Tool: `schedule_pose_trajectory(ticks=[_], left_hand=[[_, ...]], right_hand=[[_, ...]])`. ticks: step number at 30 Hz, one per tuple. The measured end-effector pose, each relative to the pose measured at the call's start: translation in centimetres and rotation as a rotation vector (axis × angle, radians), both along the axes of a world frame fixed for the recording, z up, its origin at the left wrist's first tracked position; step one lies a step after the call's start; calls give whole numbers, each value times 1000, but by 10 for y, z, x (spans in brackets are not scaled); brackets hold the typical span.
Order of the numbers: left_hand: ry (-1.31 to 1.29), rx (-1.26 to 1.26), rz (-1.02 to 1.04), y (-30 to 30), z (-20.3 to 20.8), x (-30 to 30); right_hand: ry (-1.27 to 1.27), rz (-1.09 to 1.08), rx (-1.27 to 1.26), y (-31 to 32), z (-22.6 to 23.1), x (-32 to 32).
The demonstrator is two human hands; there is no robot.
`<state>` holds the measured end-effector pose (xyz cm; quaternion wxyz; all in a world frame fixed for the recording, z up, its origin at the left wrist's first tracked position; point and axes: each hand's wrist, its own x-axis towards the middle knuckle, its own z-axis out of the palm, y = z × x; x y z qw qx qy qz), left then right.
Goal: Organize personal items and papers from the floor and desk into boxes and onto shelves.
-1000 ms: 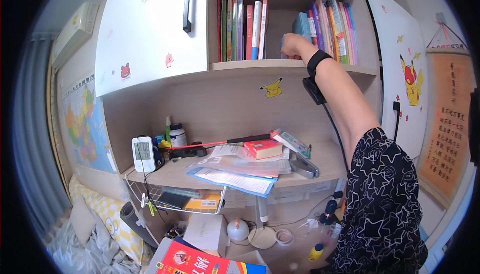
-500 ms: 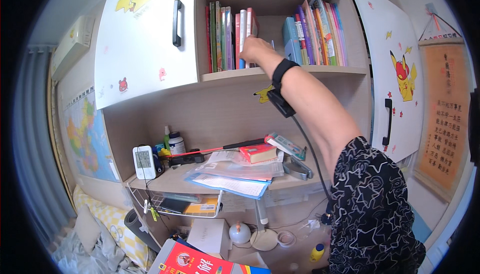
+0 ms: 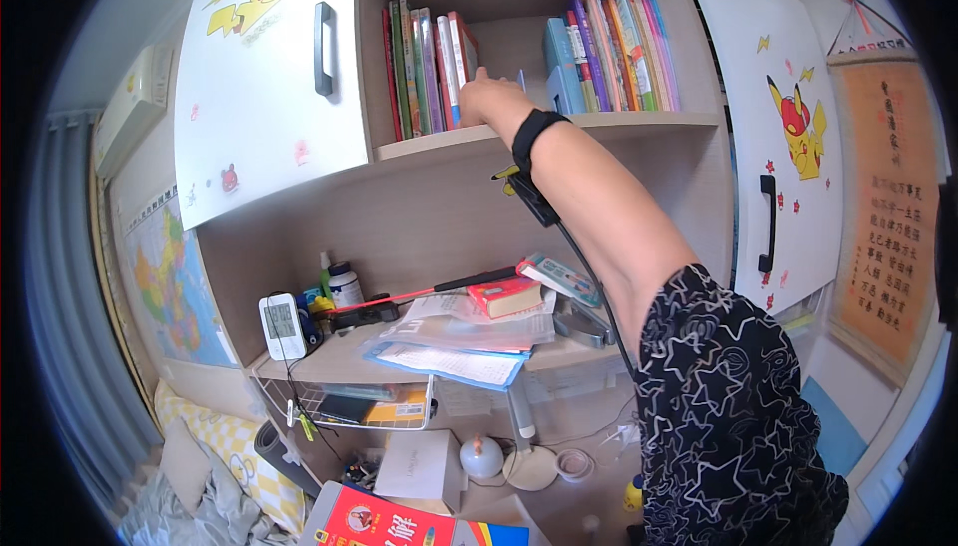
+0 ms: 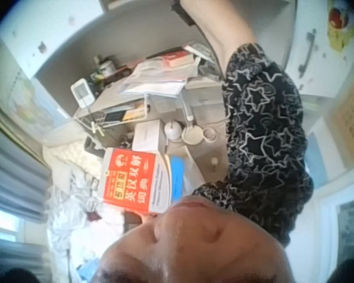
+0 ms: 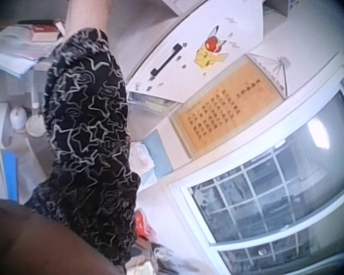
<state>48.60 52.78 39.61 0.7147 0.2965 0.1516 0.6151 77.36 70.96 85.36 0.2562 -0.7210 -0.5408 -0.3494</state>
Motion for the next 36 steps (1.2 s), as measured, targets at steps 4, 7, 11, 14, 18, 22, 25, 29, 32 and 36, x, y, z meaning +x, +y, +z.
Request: schedule_pose_trajectory(ticks=[4, 7, 11, 14, 18, 22, 25, 29, 32, 36], left_hand=[[-6, 2, 3, -7, 1, -1], [-11, 1, 1, -10, 2, 0], [-37, 8, 0, -18, -1, -4], [-57, 25, -10, -20, -1, -2], [-137, 81, -39, -25, 5, 1], [129, 281, 108, -19, 46, 18], [119, 306, 75, -19, 64, 24], [135, 530, 221, 8, 53, 33], [222, 670, 218, 5, 90, 45], [483, 759, 245, -1, 133, 56]], right_hand=[[-196, 182, 385, -44, -14, -18], [-559, 790, 571, -70, -83, -47], [-303, 1235, -336, -184, -231, -97], [-307, 1247, -545, -235, -277, -100], [-170, 1101, -443, -245, -292, -93], [-327, 928, -320, -256, -295, -82], [-299, 867, -276, -282, -275, -88], [-158, 924, -186, -261, -276, -77], [-17, 1046, -92, -251, -280, -63], [91, 1227, 99, -239, -265, -35]])
